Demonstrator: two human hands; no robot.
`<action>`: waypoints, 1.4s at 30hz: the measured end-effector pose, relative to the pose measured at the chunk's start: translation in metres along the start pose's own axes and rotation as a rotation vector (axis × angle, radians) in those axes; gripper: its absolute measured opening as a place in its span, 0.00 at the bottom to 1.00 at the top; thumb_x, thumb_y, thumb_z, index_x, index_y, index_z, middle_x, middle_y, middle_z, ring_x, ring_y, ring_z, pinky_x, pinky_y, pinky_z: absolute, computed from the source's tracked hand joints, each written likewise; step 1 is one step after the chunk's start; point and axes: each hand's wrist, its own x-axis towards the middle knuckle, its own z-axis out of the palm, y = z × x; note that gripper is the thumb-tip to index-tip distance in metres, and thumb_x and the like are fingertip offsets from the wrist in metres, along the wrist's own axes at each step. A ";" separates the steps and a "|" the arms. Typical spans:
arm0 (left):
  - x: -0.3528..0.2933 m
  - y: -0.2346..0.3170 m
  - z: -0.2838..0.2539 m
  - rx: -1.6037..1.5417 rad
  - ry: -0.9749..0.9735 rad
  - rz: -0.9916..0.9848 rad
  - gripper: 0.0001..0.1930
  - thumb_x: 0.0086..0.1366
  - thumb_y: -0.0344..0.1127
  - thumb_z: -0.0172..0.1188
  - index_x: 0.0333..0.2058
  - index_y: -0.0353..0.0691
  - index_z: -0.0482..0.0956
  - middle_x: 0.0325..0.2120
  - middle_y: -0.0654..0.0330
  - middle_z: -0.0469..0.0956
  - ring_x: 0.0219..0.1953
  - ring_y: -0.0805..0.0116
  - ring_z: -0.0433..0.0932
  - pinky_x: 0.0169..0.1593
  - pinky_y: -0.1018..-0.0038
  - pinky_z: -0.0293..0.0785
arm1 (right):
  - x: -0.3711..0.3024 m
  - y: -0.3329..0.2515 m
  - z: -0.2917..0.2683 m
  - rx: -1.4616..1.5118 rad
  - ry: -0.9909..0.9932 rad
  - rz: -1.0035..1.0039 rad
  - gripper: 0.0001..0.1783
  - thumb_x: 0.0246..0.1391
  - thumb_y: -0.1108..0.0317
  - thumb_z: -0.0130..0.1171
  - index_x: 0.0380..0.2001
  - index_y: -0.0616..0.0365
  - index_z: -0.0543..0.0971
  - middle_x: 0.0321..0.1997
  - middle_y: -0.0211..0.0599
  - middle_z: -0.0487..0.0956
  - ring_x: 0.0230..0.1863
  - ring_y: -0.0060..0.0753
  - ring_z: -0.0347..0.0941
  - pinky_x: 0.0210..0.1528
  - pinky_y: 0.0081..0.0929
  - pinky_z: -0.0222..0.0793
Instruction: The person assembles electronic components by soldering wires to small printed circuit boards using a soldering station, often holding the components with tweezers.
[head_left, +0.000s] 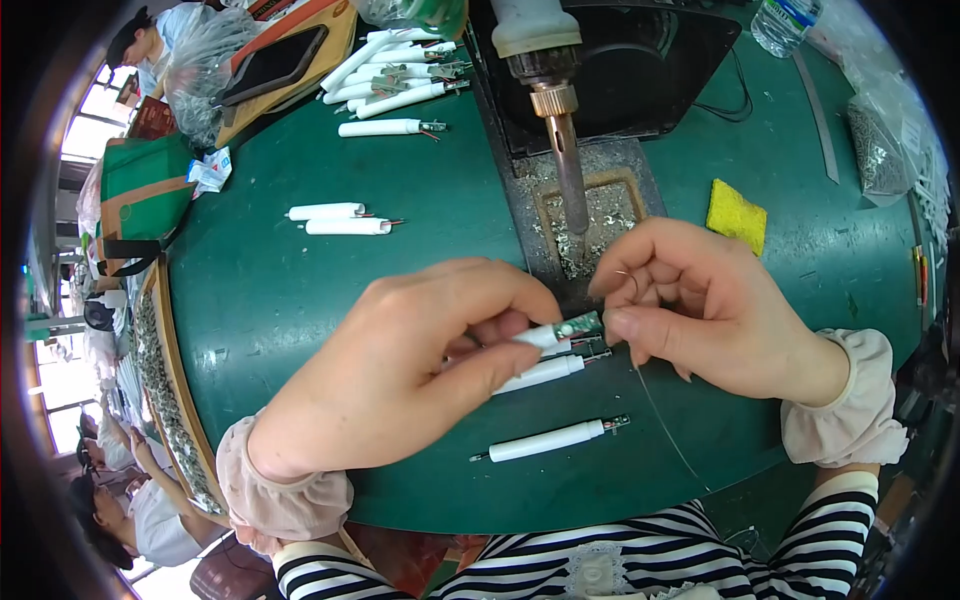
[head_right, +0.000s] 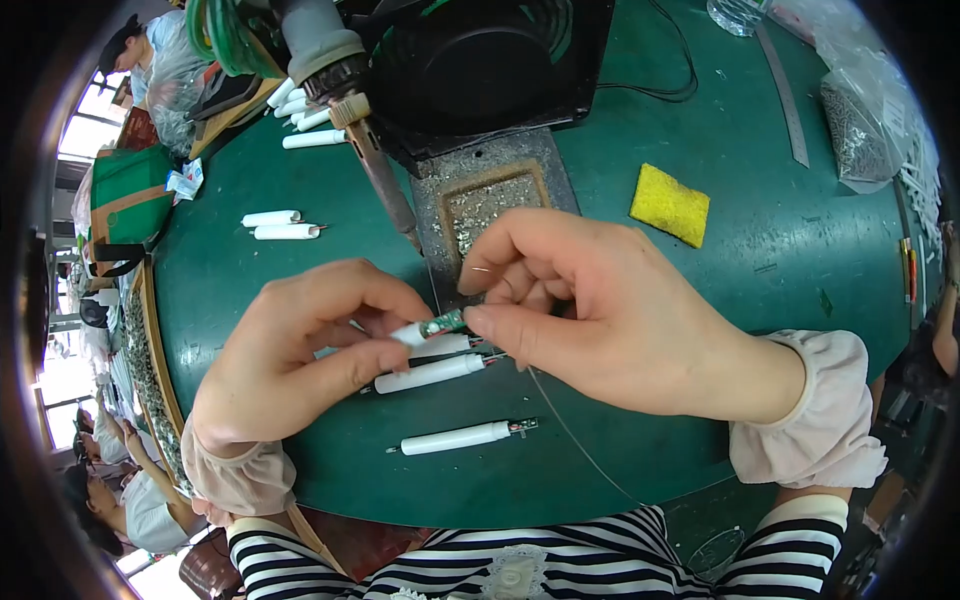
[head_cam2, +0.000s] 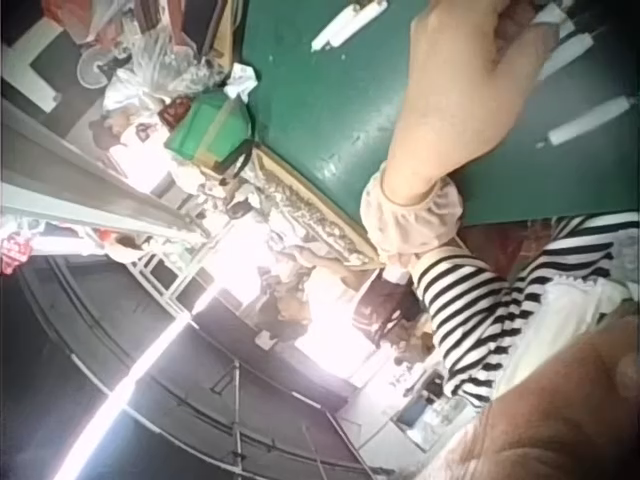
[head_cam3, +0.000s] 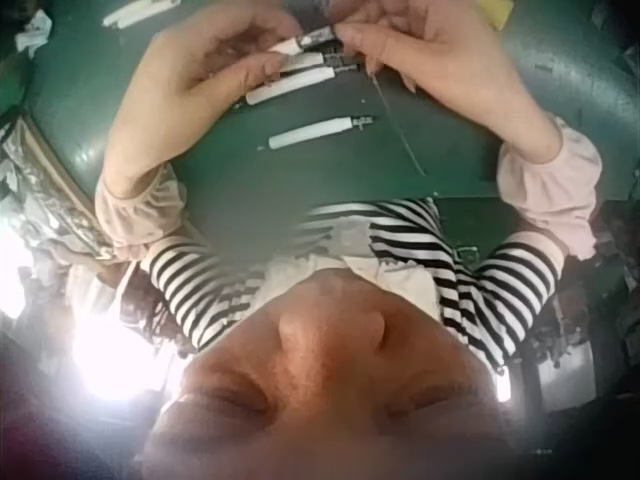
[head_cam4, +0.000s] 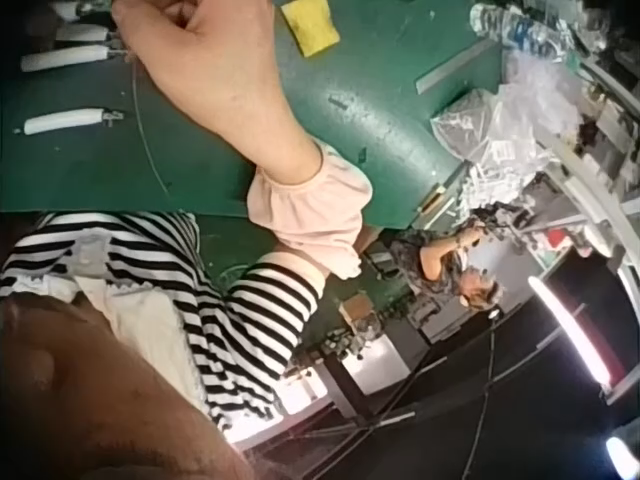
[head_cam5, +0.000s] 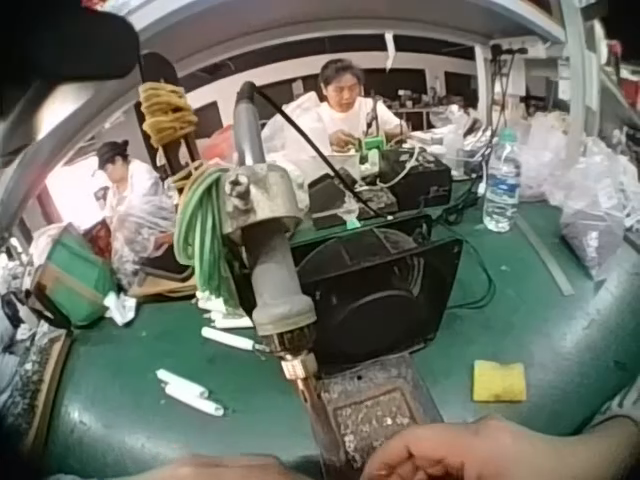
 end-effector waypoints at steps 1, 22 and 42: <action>0.000 -0.001 0.002 -0.002 -0.001 -0.001 0.11 0.53 0.21 0.55 0.37 0.28 0.72 0.31 0.58 0.71 0.34 0.74 0.71 0.36 0.80 0.72 | 0.000 -0.001 0.000 0.000 0.000 0.003 0.06 0.49 0.74 0.55 0.30 0.64 0.70 0.22 0.30 0.73 0.23 0.16 0.69 0.23 0.15 0.64; 0.008 -0.011 0.021 -0.370 0.000 -0.066 0.07 0.56 0.23 0.55 0.34 0.30 0.70 0.29 0.63 0.69 0.28 0.81 0.69 0.27 0.86 0.68 | 0.002 0.007 -0.002 0.032 -0.068 -0.080 0.08 0.49 0.77 0.55 0.33 0.64 0.69 0.26 0.32 0.73 0.25 0.15 0.71 0.17 0.08 0.62; 0.015 -0.017 0.022 -0.443 0.225 0.070 0.06 0.58 0.27 0.55 0.33 0.32 0.70 0.23 0.64 0.71 0.22 0.81 0.70 0.22 0.87 0.64 | 0.004 0.005 0.005 -0.069 0.096 -0.262 0.08 0.54 0.69 0.50 0.29 0.60 0.64 0.21 0.35 0.73 0.16 0.15 0.66 0.16 0.08 0.56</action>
